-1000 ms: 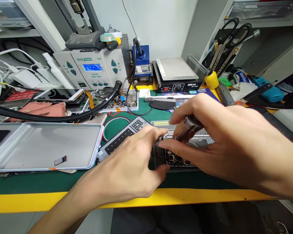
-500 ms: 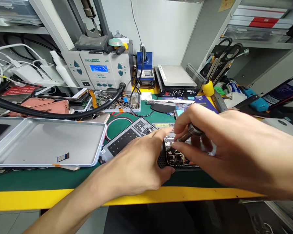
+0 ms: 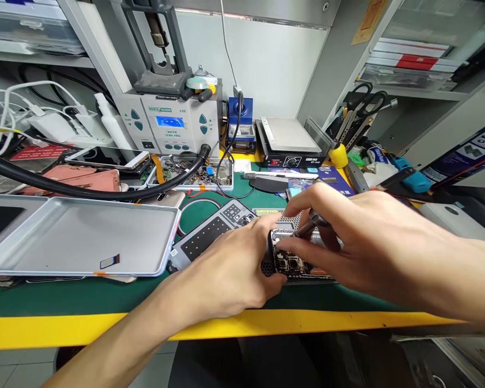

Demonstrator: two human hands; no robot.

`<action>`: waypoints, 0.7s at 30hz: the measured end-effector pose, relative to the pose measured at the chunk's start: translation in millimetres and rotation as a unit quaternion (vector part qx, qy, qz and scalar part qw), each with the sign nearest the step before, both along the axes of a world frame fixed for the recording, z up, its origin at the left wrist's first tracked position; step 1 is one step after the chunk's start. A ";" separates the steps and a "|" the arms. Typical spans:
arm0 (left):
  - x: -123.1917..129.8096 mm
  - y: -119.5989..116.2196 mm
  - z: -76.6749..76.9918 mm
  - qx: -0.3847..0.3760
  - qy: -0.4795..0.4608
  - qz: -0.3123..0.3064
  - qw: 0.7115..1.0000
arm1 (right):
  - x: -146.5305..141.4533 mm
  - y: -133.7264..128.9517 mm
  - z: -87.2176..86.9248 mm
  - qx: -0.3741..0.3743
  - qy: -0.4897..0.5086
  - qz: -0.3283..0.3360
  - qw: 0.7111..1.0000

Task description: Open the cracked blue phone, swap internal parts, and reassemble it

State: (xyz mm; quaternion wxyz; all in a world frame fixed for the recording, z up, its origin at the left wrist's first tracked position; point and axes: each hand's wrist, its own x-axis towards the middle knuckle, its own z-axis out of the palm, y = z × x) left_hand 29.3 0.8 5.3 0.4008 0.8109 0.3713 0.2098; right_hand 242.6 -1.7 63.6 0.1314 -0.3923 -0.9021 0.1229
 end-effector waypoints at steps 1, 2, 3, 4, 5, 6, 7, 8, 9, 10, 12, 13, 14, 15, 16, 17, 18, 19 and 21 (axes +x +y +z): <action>-0.2 0.0 0.1 -0.006 0.002 0.000 1.000 | 0.5 -0.6 1.0 -0.001 -0.014 0.008 1.000; -0.4 0.0 0.2 -0.009 0.003 -0.001 1.000 | 1.0 -1.1 1.9 -0.005 -0.027 0.020 0.999; -0.4 -0.1 0.3 -0.009 0.000 -0.002 1.000 | 1.5 -1.5 2.7 -0.008 -0.037 0.031 0.999; -0.2 -0.3 0.2 -0.006 -0.003 -0.003 1.000 | 1.8 -1.8 3.2 -0.006 -0.038 0.037 0.999; 0.1 -0.5 0.1 -0.001 -0.006 -0.006 1.000 | 1.9 -2.0 3.4 -0.002 -0.035 0.039 0.999; 0.5 -0.7 0.0 0.002 -0.009 -0.007 1.000 | 1.7 -2.1 3.3 -0.003 -0.032 0.037 0.999; 0.9 -0.9 0.0 0.004 -0.013 -0.005 1.000 | 1.4 -2.2 3.0 -0.010 -0.030 0.032 0.999; 1.2 -1.1 -0.1 0.003 -0.017 -0.005 1.000 | 1.0 -2.3 2.7 -0.020 -0.027 0.025 0.999; 1.4 -1.2 0.0 0.002 -0.020 -0.005 1.000 | 0.6 -2.3 2.3 -0.030 -0.025 0.014 0.999; 1.5 -1.2 0.2 0.001 -0.022 -0.005 1.000 | 0.4 -2.4 2.0 -0.038 -0.024 0.009 0.999; 1.4 -0.9 1.1 0.000 -0.026 -0.008 1.000 | 0.6 -2.3 1.8 -0.034 -0.021 0.005 0.999; 1.3 -0.7 1.6 -0.002 -0.027 -0.010 1.000 | 1.1 -2.3 1.9 -0.033 -0.021 0.006 0.999; 1.2 -0.4 2.2 -0.005 -0.027 -0.012 1.000 | 1.6 -2.3 2.1 -0.037 -0.021 0.009 0.999; 1.1 -0.1 2.8 -0.009 -0.028 -0.014 0.999 | 2.1 -2.3 2.1 -0.044 -0.023 0.012 0.999; 1.1 0.2 3.3 -0.013 -0.029 -0.015 0.999 | 2.5 -2.4 2.1 -0.052 -0.024 0.013 0.998; 1.3 0.5 3.8 -0.014 -0.030 -0.014 0.999 | 2.7 -2.6 1.9 -0.056 -0.024 0.011 0.998; 1.6 0.7 4.0 -0.013 -0.031 -0.011 0.999 | 2.8 -2.8 1.7 -0.053 -0.021 0.009 0.998; 2.1 0.9 4.2 -0.009 -0.032 -0.010 0.999 | 2.7 -3.1 1.5 -0.047 -0.020 0.005 0.999; 3.0 1.1 3.9 -0.002 -0.037 -0.015 0.999 | 2.2 -3.9 1.6 -0.035 -0.021 0.003 0.999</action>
